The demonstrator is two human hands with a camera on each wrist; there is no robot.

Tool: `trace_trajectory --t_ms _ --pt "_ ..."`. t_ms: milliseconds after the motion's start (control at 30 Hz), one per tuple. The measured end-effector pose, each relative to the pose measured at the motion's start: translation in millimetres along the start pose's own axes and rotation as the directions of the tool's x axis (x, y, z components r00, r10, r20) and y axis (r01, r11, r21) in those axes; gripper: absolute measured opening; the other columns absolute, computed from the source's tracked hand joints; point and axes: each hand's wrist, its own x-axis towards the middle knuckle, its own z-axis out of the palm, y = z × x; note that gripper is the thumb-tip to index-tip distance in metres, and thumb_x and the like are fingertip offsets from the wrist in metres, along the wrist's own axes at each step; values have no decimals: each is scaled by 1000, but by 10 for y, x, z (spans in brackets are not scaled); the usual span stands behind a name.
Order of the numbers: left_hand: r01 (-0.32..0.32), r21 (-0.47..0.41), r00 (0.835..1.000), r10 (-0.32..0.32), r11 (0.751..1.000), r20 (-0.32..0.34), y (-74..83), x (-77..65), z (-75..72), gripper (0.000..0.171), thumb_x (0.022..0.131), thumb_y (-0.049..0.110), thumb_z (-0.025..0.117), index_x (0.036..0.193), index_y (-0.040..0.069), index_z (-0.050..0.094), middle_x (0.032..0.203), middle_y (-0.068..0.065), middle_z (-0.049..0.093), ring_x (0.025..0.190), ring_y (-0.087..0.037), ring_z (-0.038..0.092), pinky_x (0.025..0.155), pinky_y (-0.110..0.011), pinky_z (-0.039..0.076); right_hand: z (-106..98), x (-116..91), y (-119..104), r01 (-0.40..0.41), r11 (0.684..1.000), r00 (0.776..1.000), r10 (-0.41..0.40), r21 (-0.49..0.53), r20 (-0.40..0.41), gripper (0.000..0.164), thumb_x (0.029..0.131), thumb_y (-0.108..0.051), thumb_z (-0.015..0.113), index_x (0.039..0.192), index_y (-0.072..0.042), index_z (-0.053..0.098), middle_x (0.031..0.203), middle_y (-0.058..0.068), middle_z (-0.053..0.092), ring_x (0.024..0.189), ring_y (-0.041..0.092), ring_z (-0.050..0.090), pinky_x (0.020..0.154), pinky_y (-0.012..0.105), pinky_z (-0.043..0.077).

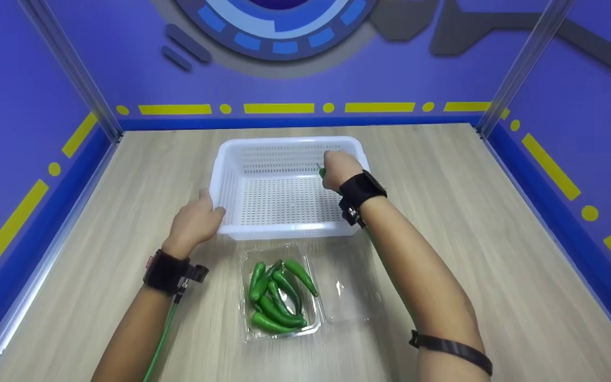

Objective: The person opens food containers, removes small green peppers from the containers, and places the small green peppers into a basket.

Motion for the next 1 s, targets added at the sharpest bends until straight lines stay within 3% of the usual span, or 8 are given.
trace_trajectory --t_ms 333,533,800,1000 --pt "8 27 1000 -8 1000 -12 -27 -5 36 68 101 29 47 151 -14 30 104 -27 71 86 -36 69 72 -50 55 112 218 100 -44 999 998 45 -17 34 30 73 -6 74 99 5 65 94 18 68 77 29 57 65 35 46" --pt "9 31 1000 -9 999 -11 -7 0 60 69 101 31 48 151 -13 30 108 -29 70 93 -40 71 77 -51 56 214 319 159 -54 998 998 55 -42 39 36 70 -2 73 105 5 69 100 19 71 82 30 58 78 43 51" --pt "18 47 1000 -18 999 -7 1 1 49 70 101 32 48 152 -13 29 108 -27 70 93 -38 70 77 -51 55 302 462 125 49 991 999 -51 -126 -15 8 75 0 73 83 1 74 79 10 67 70 26 52 64 38 45" --pt "9 65 1000 -8 998 -19 21 3 12 69 101 32 48 151 -13 31 108 -26 71 92 -37 70 76 -50 55 325 553 112 54 989 998 -58 -134 -27 11 76 3 75 87 1 74 86 14 71 73 28 57 71 45 51"
